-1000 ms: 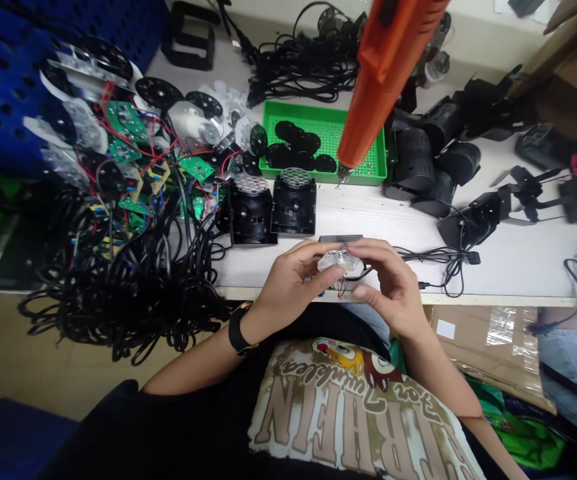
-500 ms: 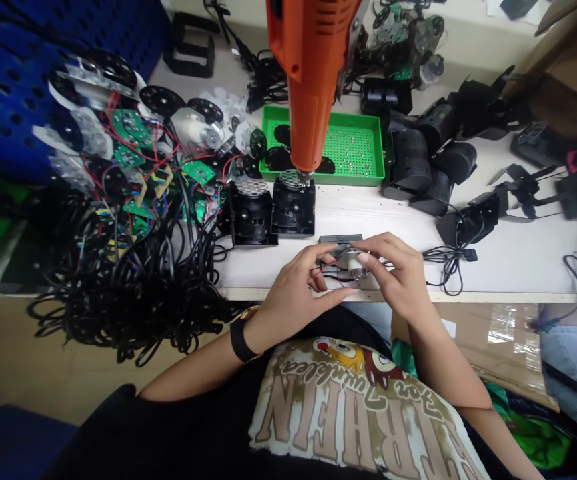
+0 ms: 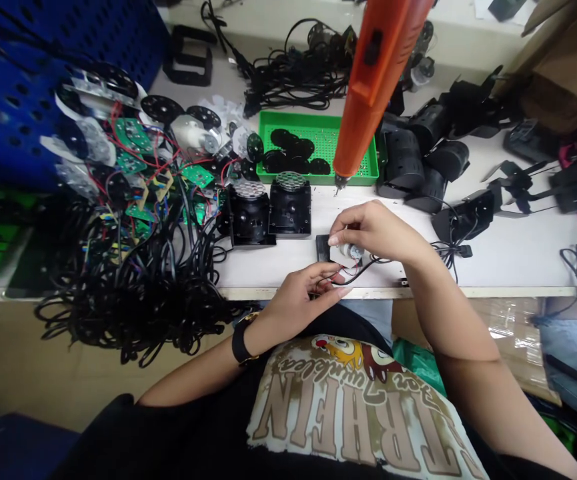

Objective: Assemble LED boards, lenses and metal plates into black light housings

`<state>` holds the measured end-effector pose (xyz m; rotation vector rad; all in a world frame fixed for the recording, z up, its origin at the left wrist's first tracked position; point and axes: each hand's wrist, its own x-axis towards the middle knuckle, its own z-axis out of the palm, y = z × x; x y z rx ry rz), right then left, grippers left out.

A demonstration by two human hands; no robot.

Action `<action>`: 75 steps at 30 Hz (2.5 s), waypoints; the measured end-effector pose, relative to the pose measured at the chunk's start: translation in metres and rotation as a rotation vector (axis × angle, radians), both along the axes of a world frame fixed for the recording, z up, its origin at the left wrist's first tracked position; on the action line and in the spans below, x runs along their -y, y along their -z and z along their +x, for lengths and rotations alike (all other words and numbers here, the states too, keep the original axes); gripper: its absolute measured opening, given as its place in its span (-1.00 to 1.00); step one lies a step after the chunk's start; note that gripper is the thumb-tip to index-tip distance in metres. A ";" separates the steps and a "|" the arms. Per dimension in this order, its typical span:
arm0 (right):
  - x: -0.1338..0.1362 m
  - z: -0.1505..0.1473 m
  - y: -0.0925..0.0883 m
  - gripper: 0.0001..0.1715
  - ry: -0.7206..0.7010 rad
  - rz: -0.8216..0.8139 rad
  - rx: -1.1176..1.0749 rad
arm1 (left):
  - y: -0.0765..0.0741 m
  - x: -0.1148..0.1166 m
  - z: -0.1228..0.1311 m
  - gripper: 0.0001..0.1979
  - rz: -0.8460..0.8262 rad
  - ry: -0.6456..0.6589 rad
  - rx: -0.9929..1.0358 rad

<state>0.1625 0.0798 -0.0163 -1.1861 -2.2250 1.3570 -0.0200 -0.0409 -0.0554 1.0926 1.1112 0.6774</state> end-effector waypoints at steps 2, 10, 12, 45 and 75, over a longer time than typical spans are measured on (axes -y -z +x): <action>-0.006 -0.006 -0.006 -0.87 -0.068 0.049 0.079 | 0.000 0.001 0.000 -0.50 -0.004 -0.025 -0.008; -0.004 -0.002 -0.009 -0.85 -0.117 0.099 0.024 | 0.002 -0.001 -0.005 -0.55 -0.106 -0.042 0.171; -0.007 -0.004 -0.007 -0.86 -0.240 0.118 0.098 | 0.003 0.000 -0.004 -0.58 -0.082 0.008 0.136; 0.063 0.016 0.032 -0.59 0.208 0.534 0.220 | 0.031 -0.003 0.006 -0.34 0.812 -0.208 -0.752; 0.049 0.030 0.029 -0.54 0.148 0.514 -0.003 | 0.030 -0.029 0.002 -0.49 0.871 -0.123 -0.485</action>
